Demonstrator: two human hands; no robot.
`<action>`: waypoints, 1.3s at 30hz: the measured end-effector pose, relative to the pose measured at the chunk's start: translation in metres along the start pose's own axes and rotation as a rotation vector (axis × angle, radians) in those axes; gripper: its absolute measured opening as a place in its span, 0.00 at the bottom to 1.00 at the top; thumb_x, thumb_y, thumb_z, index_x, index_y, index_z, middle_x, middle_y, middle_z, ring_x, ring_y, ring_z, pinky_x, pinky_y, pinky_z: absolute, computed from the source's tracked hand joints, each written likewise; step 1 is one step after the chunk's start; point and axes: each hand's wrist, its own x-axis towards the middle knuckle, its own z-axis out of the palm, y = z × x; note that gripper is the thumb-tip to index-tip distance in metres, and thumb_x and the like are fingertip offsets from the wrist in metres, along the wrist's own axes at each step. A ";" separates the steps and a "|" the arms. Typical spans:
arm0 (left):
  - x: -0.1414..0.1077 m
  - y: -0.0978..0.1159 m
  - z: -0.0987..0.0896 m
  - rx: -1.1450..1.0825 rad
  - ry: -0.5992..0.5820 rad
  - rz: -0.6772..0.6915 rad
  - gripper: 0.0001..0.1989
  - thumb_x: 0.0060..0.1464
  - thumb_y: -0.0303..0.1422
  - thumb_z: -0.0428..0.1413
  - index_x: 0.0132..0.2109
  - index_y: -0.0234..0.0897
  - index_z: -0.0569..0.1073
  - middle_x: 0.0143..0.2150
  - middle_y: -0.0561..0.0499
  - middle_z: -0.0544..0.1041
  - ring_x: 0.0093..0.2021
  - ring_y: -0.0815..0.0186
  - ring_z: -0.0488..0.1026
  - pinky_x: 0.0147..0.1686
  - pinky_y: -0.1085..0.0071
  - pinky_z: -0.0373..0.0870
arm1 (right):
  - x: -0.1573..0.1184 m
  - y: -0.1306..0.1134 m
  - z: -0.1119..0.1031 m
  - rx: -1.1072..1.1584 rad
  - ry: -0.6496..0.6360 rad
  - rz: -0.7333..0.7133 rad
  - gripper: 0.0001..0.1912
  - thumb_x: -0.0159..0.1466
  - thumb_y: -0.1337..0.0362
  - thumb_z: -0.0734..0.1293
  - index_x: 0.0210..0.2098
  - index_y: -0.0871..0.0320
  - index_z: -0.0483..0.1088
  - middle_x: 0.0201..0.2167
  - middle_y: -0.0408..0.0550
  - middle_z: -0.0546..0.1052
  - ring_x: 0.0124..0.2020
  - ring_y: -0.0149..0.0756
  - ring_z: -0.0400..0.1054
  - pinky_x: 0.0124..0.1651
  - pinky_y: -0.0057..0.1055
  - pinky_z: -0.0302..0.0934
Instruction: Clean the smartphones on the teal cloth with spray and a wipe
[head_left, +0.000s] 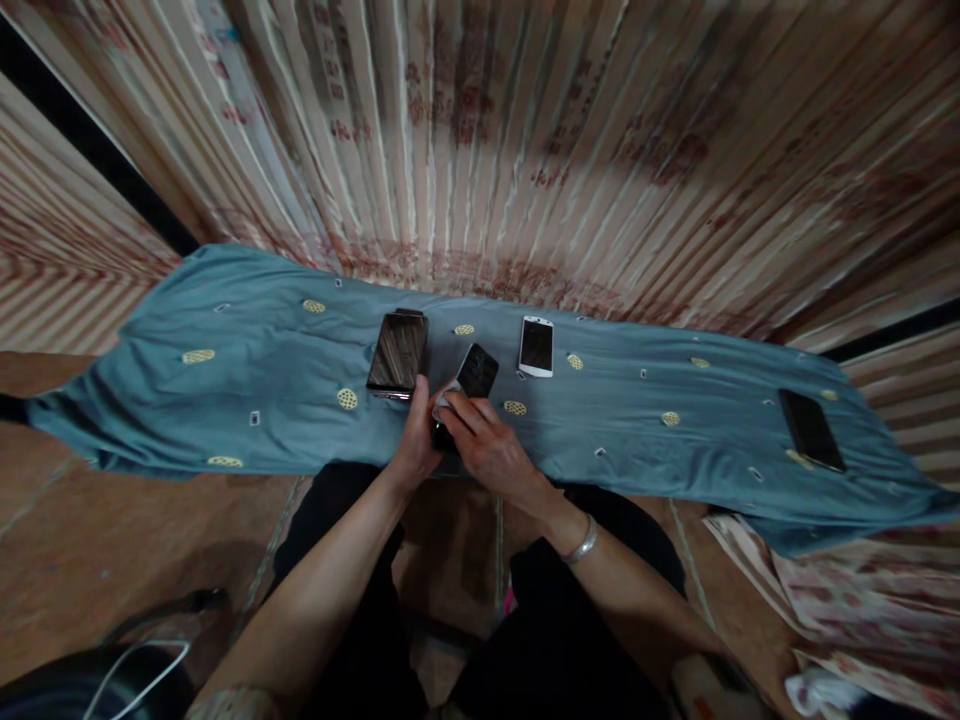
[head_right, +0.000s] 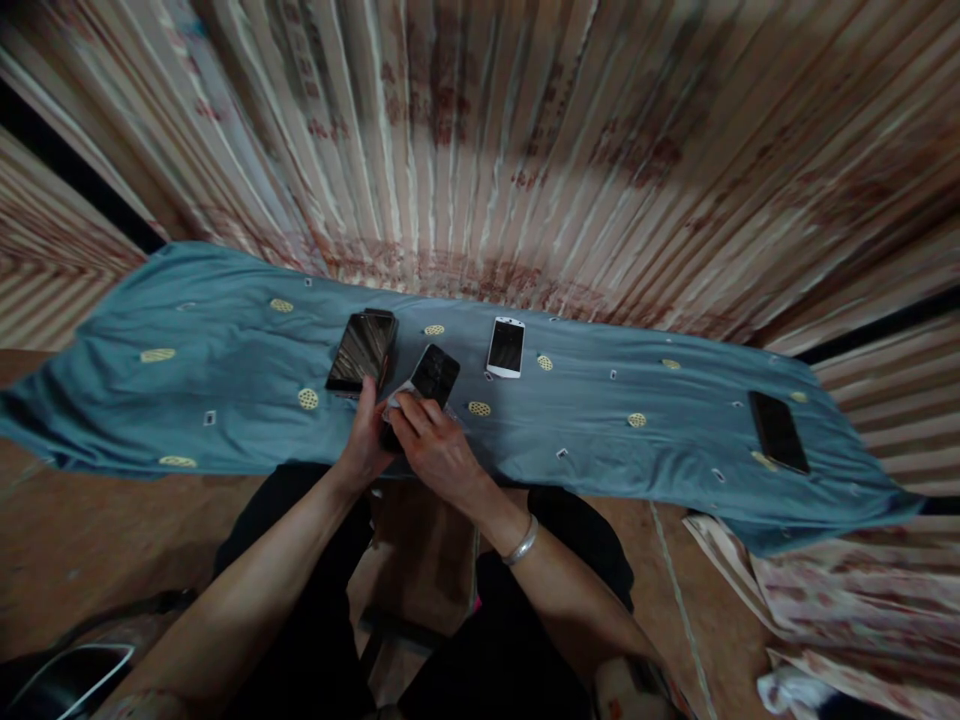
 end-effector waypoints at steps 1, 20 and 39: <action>0.001 -0.001 -0.002 0.008 -0.008 0.008 0.32 0.78 0.43 0.35 0.56 0.29 0.80 0.35 0.48 0.81 0.40 0.62 0.81 0.50 0.66 0.78 | 0.000 0.001 -0.001 0.001 0.000 -0.007 0.21 0.75 0.73 0.60 0.63 0.64 0.74 0.62 0.63 0.78 0.57 0.45 0.73 0.65 0.43 0.72; 0.009 -0.007 -0.017 0.128 -0.106 0.069 0.26 0.76 0.41 0.43 0.57 0.30 0.81 0.40 0.44 0.85 0.46 0.57 0.82 0.50 0.64 0.78 | 0.003 0.019 -0.006 -0.017 0.038 0.014 0.21 0.75 0.73 0.60 0.64 0.61 0.74 0.64 0.61 0.77 0.60 0.45 0.73 0.65 0.44 0.72; 0.008 -0.008 -0.022 0.189 -0.208 -0.037 0.30 0.73 0.51 0.46 0.56 0.34 0.84 0.42 0.40 0.87 0.45 0.54 0.85 0.43 0.63 0.82 | 0.003 0.062 0.000 0.004 0.167 0.234 0.23 0.76 0.71 0.56 0.65 0.63 0.73 0.62 0.64 0.78 0.58 0.50 0.75 0.66 0.52 0.69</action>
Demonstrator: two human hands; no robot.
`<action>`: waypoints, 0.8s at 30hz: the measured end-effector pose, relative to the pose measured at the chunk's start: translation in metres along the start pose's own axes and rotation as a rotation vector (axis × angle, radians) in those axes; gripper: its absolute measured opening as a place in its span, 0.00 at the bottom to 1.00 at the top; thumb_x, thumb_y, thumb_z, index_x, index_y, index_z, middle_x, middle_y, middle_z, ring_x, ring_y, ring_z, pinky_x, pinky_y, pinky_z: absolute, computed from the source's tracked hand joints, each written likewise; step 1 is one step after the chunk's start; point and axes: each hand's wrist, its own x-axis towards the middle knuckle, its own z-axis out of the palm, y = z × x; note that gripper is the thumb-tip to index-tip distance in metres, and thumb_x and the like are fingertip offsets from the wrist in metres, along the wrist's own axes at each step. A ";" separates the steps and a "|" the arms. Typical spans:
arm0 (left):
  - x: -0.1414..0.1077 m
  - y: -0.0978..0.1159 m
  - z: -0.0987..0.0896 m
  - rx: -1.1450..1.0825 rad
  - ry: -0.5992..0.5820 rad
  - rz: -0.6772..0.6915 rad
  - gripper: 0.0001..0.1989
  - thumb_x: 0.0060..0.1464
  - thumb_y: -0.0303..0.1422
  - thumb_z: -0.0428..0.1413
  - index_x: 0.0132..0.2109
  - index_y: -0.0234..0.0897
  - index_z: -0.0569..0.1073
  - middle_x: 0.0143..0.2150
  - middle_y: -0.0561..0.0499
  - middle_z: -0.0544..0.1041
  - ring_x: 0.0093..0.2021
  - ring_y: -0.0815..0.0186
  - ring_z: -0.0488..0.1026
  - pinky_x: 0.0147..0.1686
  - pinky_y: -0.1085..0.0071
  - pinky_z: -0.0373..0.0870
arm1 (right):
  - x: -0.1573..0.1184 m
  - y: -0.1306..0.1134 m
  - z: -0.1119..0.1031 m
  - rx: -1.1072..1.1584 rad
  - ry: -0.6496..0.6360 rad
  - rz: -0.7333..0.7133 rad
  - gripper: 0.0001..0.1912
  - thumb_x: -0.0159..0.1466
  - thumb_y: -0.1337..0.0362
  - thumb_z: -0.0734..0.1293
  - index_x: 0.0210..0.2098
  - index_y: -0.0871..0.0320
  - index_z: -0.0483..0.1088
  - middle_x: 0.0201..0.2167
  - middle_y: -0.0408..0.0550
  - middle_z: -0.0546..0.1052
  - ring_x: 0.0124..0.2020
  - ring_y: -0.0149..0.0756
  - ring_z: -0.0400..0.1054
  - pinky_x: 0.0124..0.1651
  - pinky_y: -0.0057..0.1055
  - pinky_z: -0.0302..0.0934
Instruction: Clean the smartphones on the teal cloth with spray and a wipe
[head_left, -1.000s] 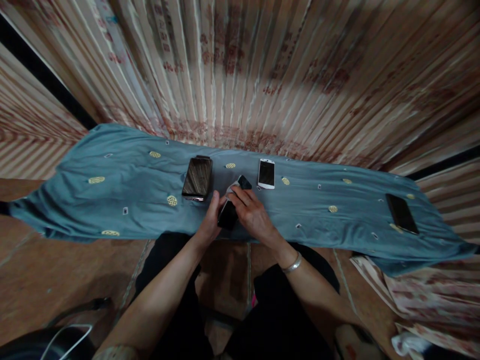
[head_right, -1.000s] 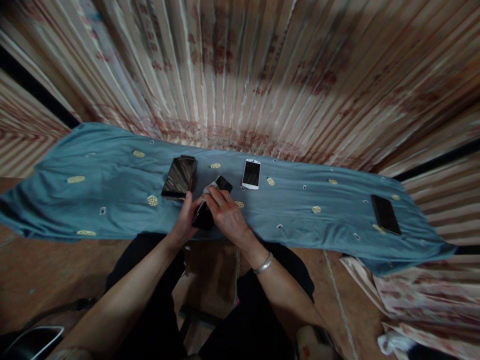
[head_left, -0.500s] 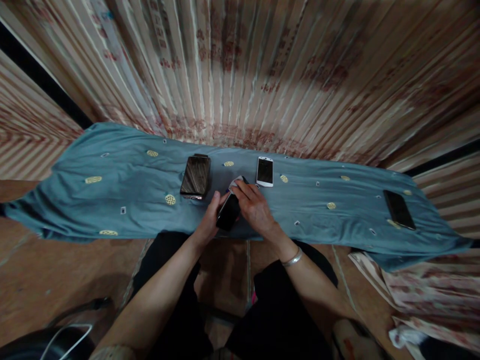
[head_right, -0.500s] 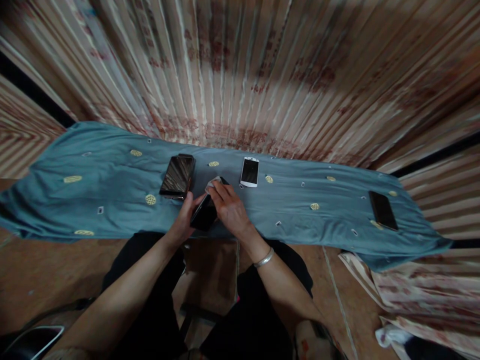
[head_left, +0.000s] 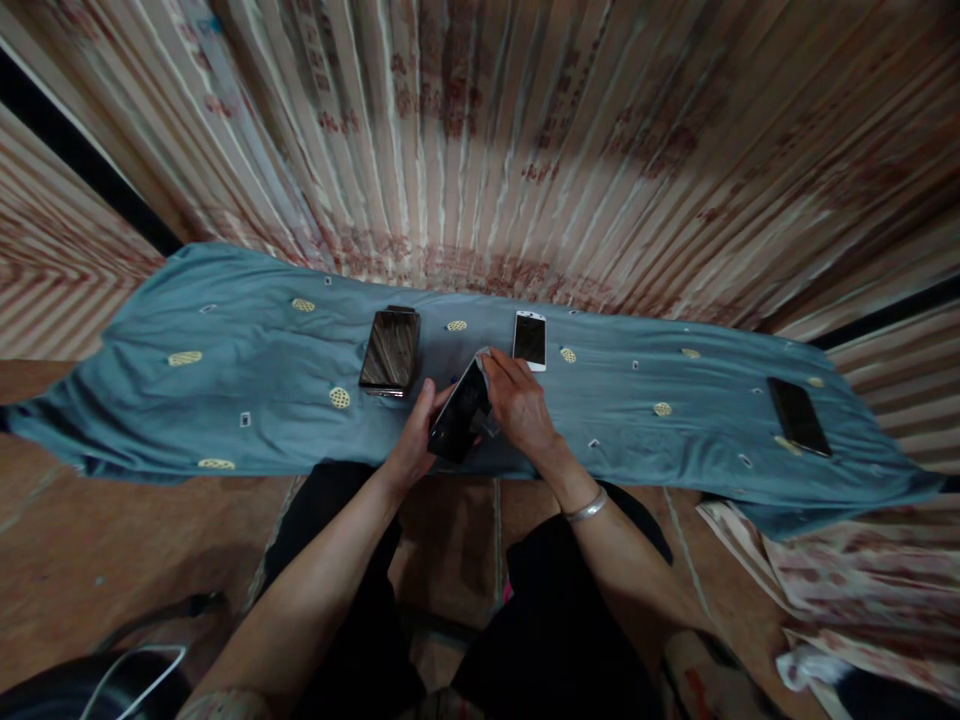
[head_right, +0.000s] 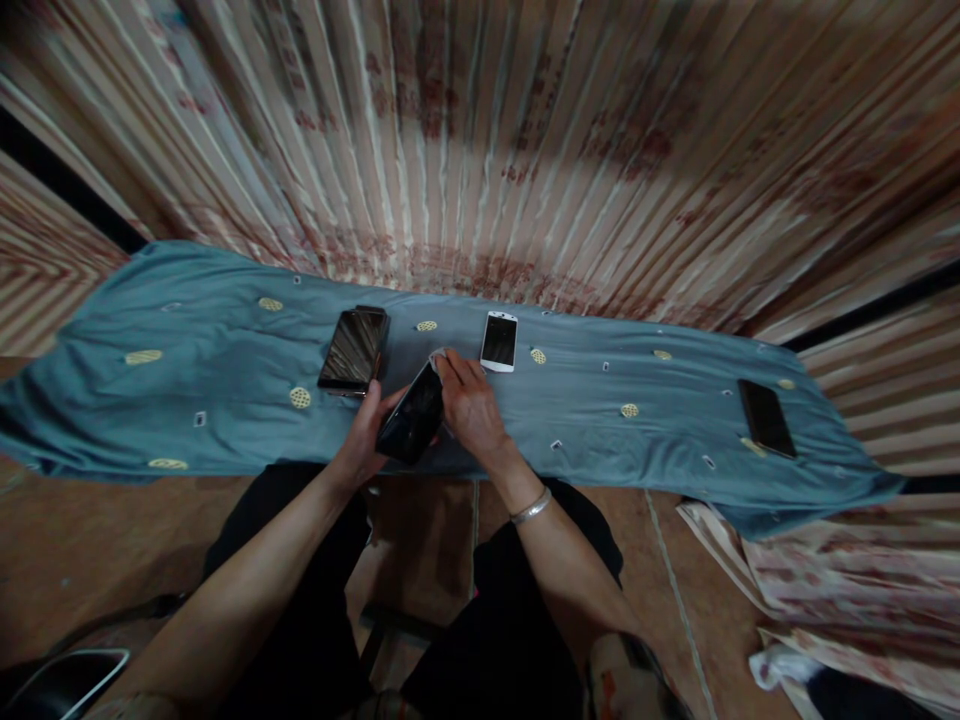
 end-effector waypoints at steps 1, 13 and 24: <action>0.000 0.001 0.000 -0.009 0.001 0.009 0.31 0.73 0.51 0.45 0.56 0.34 0.84 0.42 0.40 0.87 0.45 0.54 0.85 0.43 0.63 0.83 | 0.000 0.001 0.000 0.007 -0.014 0.006 0.23 0.76 0.71 0.57 0.66 0.63 0.73 0.62 0.65 0.78 0.58 0.50 0.75 0.66 0.53 0.69; -0.002 0.002 0.002 -0.034 0.002 -0.030 0.27 0.72 0.50 0.49 0.58 0.34 0.83 0.42 0.41 0.87 0.43 0.53 0.86 0.44 0.62 0.83 | -0.002 0.005 0.000 0.023 0.053 0.013 0.23 0.76 0.69 0.56 0.64 0.62 0.75 0.59 0.62 0.80 0.57 0.50 0.76 0.65 0.53 0.70; -0.003 0.013 0.001 -0.144 0.007 0.009 0.32 0.73 0.53 0.44 0.61 0.35 0.80 0.47 0.38 0.87 0.51 0.48 0.84 0.50 0.53 0.82 | -0.002 0.013 0.001 0.058 0.076 0.089 0.21 0.75 0.69 0.58 0.60 0.60 0.76 0.55 0.61 0.82 0.54 0.49 0.78 0.62 0.51 0.72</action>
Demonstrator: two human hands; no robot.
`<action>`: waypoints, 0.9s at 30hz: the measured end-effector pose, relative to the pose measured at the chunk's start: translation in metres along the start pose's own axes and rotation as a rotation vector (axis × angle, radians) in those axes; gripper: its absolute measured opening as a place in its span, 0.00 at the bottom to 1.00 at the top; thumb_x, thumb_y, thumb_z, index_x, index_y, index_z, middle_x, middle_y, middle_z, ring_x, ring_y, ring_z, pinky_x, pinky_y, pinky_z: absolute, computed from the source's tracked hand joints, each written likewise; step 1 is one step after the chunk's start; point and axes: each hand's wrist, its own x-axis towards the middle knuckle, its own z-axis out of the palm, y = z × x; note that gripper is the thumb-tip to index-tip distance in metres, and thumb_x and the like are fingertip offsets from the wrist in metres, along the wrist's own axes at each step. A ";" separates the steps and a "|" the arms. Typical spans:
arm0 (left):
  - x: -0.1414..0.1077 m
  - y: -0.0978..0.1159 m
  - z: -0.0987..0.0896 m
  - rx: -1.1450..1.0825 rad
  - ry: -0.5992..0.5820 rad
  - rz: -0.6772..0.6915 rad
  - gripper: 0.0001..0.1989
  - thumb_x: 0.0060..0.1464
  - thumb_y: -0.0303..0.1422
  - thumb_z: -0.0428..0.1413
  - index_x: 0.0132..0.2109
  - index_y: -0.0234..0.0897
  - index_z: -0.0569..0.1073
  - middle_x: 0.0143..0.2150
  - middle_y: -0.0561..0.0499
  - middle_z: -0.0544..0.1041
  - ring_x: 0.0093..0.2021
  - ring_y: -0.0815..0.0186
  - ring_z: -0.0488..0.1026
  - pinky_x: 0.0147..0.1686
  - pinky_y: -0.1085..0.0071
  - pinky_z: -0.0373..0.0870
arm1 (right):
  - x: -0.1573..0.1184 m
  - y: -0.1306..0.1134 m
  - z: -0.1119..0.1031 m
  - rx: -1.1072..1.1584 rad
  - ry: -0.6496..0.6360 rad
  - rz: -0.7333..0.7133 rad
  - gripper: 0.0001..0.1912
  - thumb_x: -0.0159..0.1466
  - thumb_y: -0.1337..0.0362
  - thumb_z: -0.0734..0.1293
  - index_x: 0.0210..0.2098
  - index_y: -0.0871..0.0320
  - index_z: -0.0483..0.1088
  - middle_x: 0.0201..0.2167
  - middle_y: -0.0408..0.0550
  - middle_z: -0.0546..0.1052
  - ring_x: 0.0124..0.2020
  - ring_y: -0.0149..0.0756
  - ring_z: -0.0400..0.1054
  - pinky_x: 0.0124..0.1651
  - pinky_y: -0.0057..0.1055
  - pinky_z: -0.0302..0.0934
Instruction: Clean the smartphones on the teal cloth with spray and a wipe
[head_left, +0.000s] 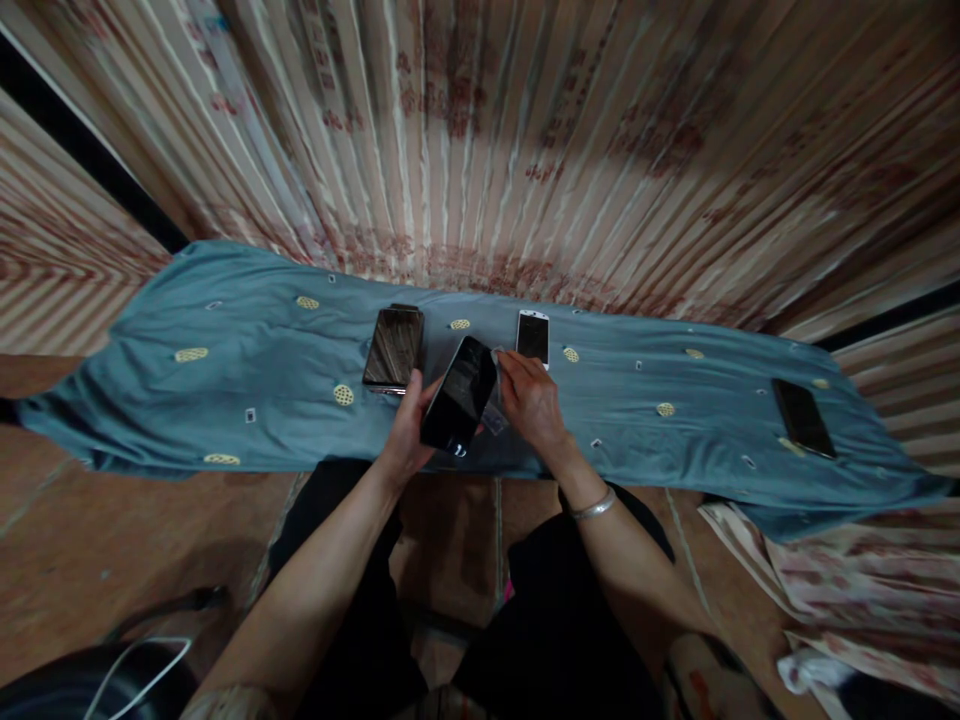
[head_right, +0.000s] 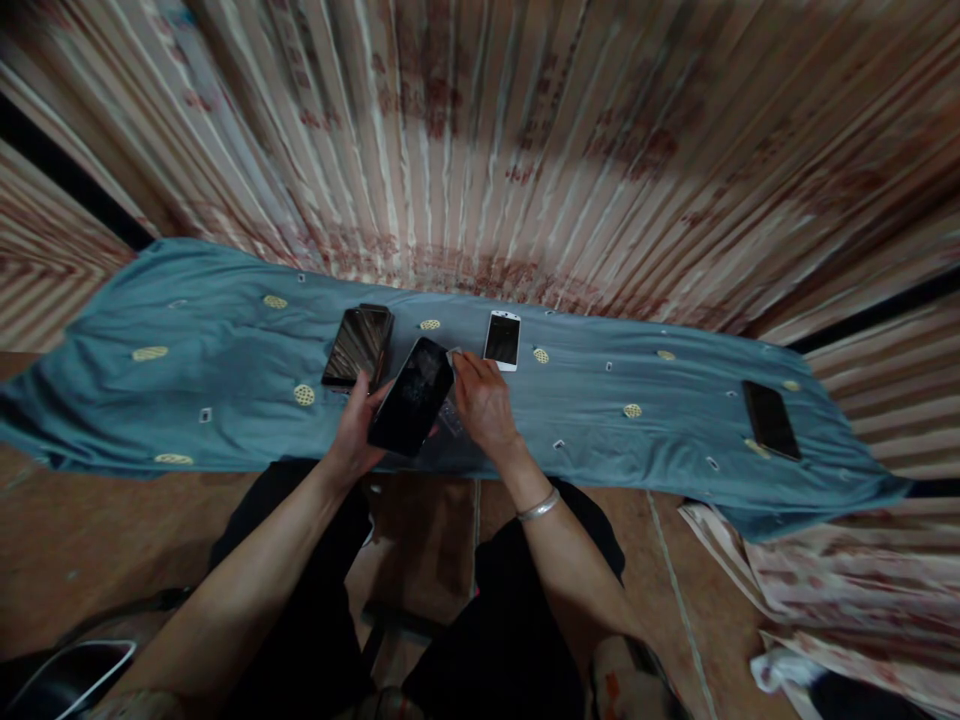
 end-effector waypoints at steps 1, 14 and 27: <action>0.000 0.000 0.000 -0.012 0.004 0.001 0.32 0.73 0.53 0.44 0.61 0.35 0.80 0.47 0.38 0.87 0.52 0.48 0.84 0.51 0.53 0.81 | -0.001 0.001 0.000 0.003 0.017 0.006 0.21 0.76 0.68 0.58 0.60 0.59 0.76 0.55 0.61 0.83 0.54 0.48 0.78 0.61 0.50 0.72; 0.011 -0.004 -0.012 -0.086 -0.060 0.007 0.30 0.74 0.49 0.43 0.64 0.34 0.77 0.49 0.39 0.87 0.53 0.48 0.84 0.57 0.47 0.79 | -0.007 -0.009 0.005 0.118 -0.006 0.035 0.17 0.75 0.67 0.60 0.57 0.56 0.77 0.52 0.57 0.84 0.52 0.46 0.78 0.59 0.45 0.74; 0.010 -0.005 -0.003 -0.050 -0.027 0.017 0.25 0.74 0.44 0.47 0.57 0.32 0.82 0.45 0.41 0.87 0.50 0.51 0.85 0.55 0.56 0.78 | -0.005 -0.001 0.003 0.096 0.055 0.035 0.18 0.76 0.66 0.59 0.57 0.55 0.78 0.52 0.57 0.84 0.53 0.46 0.79 0.59 0.47 0.74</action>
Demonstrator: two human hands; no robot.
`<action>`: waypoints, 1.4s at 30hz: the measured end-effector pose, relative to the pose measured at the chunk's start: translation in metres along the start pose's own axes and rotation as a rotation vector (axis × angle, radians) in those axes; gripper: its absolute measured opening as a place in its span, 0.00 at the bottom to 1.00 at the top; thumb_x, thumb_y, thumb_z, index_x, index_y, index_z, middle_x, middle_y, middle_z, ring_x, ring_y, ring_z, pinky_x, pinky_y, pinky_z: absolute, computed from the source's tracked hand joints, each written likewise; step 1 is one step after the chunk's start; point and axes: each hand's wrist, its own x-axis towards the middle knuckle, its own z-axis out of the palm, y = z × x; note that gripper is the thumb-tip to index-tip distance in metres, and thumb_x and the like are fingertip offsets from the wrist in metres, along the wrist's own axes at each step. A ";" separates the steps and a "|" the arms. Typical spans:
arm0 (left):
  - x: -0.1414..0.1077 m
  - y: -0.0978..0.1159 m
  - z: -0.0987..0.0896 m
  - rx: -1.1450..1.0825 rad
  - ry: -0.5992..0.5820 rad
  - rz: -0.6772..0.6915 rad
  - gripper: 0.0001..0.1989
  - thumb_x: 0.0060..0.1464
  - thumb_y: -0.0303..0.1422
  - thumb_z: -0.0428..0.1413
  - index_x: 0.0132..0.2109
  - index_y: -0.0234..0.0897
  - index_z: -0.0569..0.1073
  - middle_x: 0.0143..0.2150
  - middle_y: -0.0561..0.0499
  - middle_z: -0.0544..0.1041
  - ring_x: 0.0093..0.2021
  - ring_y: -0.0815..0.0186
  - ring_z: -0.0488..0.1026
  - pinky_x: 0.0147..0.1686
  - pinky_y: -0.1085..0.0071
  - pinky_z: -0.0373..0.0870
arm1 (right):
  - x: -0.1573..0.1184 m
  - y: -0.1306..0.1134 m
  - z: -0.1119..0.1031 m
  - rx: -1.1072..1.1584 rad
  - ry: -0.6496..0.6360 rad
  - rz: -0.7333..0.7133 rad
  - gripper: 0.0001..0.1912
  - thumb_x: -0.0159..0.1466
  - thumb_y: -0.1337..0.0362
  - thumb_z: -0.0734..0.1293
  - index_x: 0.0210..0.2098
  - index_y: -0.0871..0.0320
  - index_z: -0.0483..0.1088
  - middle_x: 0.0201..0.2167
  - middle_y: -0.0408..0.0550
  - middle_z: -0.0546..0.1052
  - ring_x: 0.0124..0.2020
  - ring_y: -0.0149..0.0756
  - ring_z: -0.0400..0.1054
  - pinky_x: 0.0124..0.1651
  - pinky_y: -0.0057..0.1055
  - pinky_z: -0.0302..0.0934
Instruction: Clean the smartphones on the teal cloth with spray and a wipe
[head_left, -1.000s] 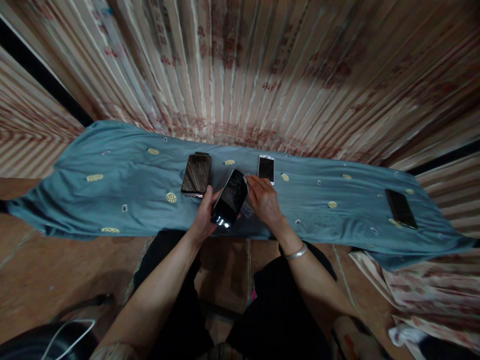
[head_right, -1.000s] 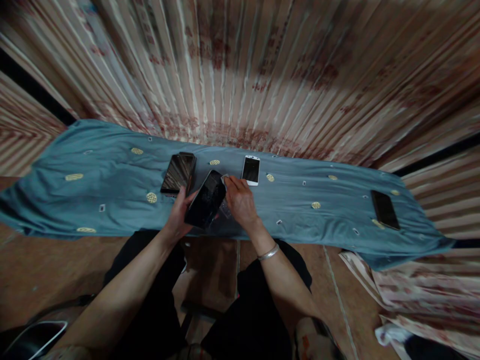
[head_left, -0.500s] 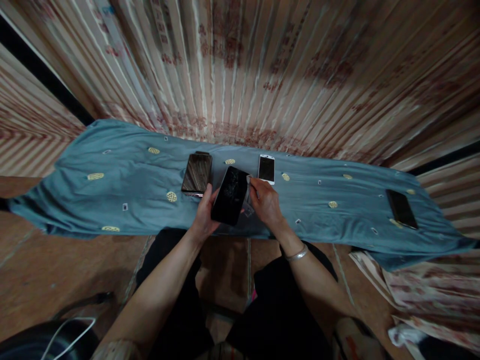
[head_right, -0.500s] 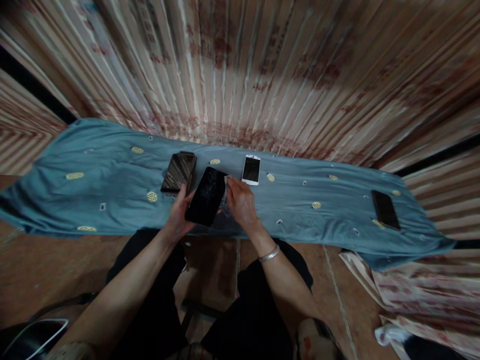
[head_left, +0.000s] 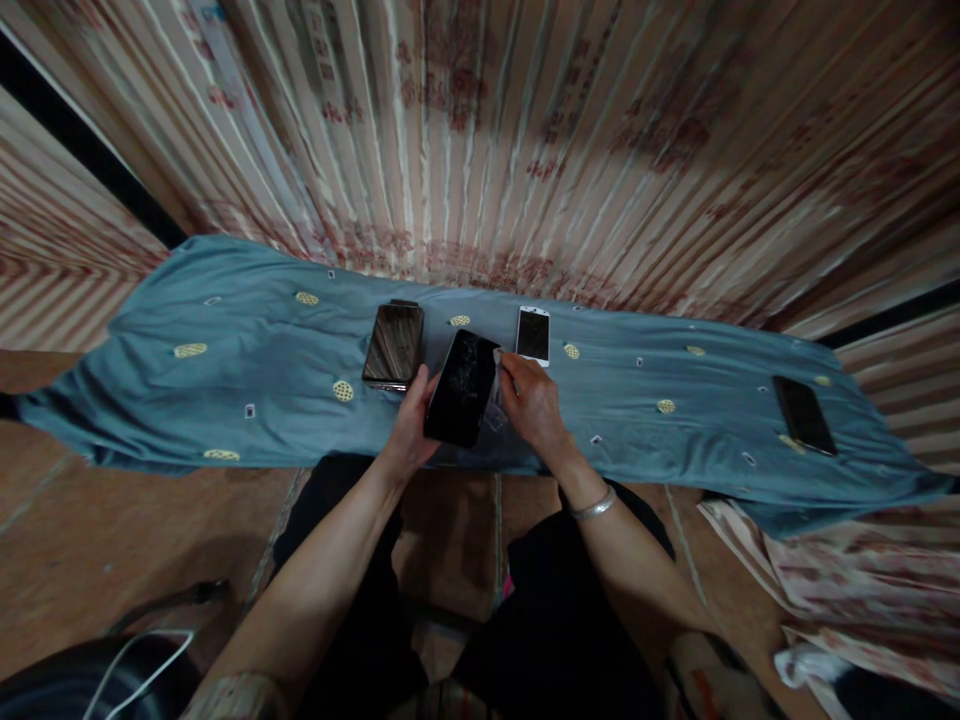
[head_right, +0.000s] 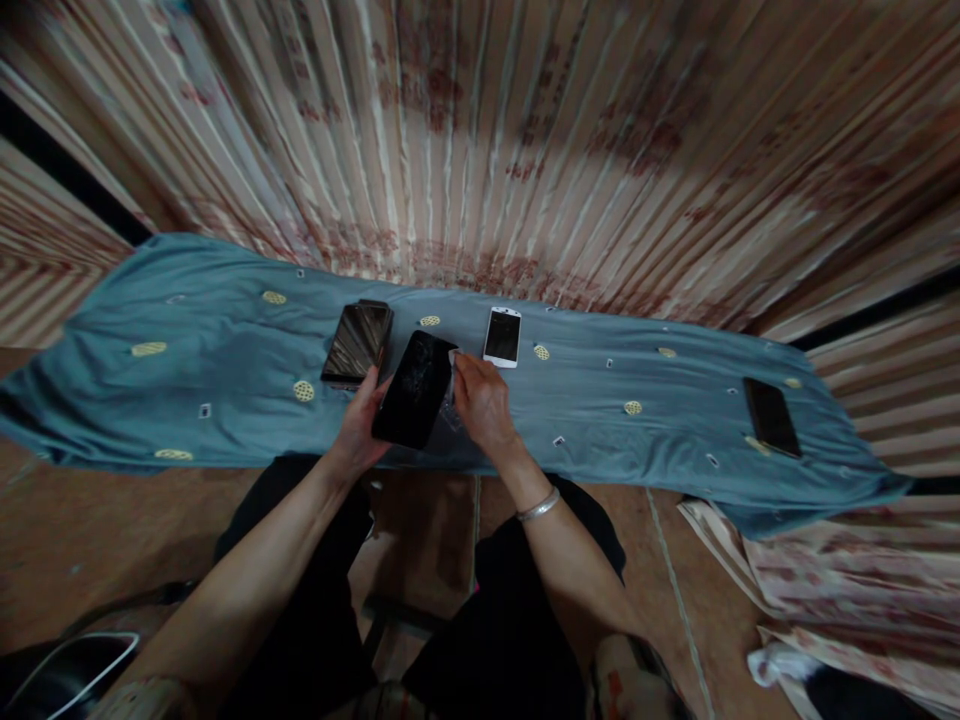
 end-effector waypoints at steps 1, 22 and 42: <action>-0.001 0.001 0.001 0.001 0.009 0.002 0.26 0.75 0.44 0.46 0.56 0.32 0.82 0.45 0.41 0.87 0.50 0.51 0.85 0.55 0.57 0.78 | 0.000 -0.001 0.000 0.002 -0.003 -0.003 0.18 0.76 0.66 0.59 0.57 0.55 0.78 0.52 0.57 0.84 0.53 0.46 0.79 0.59 0.47 0.74; 0.007 0.001 -0.002 0.001 0.089 0.067 0.24 0.73 0.46 0.50 0.52 0.32 0.83 0.40 0.44 0.87 0.49 0.53 0.84 0.54 0.59 0.78 | -0.008 -0.020 0.000 0.041 -0.096 -0.005 0.18 0.75 0.68 0.59 0.56 0.56 0.77 0.50 0.56 0.85 0.48 0.45 0.78 0.55 0.45 0.75; 0.012 0.003 -0.009 0.035 0.106 0.124 0.25 0.72 0.49 0.50 0.46 0.33 0.83 0.39 0.44 0.85 0.46 0.54 0.84 0.52 0.62 0.78 | -0.015 -0.035 0.001 -0.011 -0.157 -0.051 0.19 0.75 0.70 0.59 0.58 0.57 0.77 0.50 0.56 0.84 0.48 0.45 0.79 0.55 0.43 0.76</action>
